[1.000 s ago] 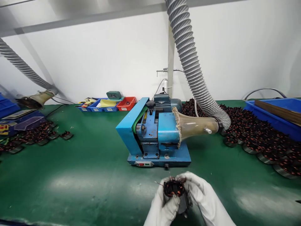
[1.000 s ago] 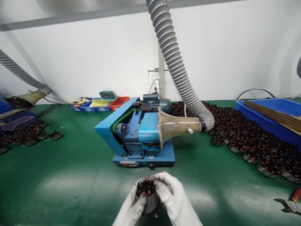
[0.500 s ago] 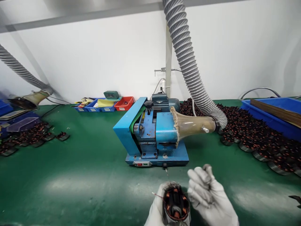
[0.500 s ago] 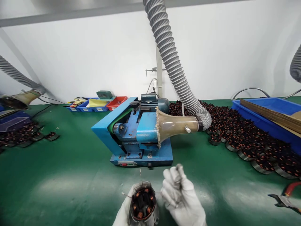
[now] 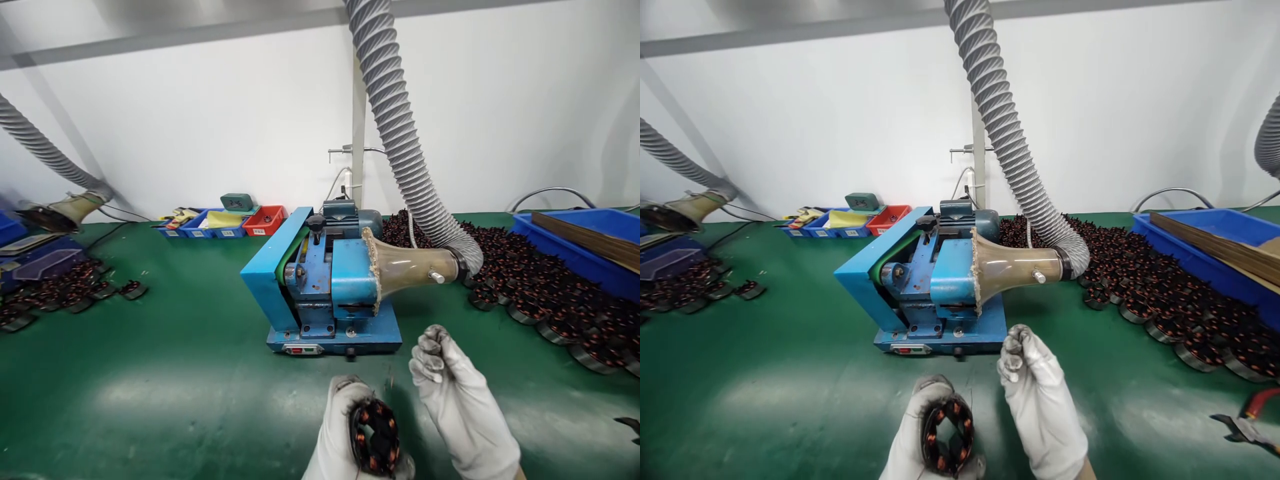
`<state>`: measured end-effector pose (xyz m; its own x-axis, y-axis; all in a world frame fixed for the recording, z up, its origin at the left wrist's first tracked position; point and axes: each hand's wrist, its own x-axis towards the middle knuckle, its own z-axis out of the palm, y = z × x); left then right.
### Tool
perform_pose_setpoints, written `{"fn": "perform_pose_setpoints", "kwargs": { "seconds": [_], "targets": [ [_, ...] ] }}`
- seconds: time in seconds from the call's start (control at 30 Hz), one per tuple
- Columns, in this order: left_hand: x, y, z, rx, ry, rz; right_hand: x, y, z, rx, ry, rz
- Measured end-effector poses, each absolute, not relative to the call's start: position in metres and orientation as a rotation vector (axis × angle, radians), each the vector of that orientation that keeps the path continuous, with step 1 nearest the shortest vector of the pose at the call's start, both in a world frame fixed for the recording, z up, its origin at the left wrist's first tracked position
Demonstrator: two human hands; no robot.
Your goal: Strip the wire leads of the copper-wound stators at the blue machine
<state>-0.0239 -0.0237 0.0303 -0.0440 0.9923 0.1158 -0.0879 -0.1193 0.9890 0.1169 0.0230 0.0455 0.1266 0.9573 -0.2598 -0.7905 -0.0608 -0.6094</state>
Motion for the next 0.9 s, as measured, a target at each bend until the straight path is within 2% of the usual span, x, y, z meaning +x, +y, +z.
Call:
{"fn": "perform_pose_setpoints", "kwargs": {
  "seconds": [0.07,0.17,0.33,0.57,0.9],
  "targets": [
    [-0.02,-0.018,0.023,1.127,1.168,1.48,0.114,0.021,0.04,-0.827,-0.388,1.32],
    [-0.014,-0.005,0.008,1.064,1.18,1.521,0.098,0.016,0.022,-1.007,-0.674,1.283],
    [-0.012,0.023,-0.01,1.005,1.24,1.4,0.071,0.028,-0.002,-1.266,-0.921,1.174],
    [-0.009,0.06,0.003,0.911,1.188,1.401,0.06,0.06,0.007,-1.303,-0.941,1.098],
    [-0.009,0.066,0.019,0.975,1.27,1.343,0.062,0.065,0.014,-1.346,-0.985,1.016]
  ]
}}
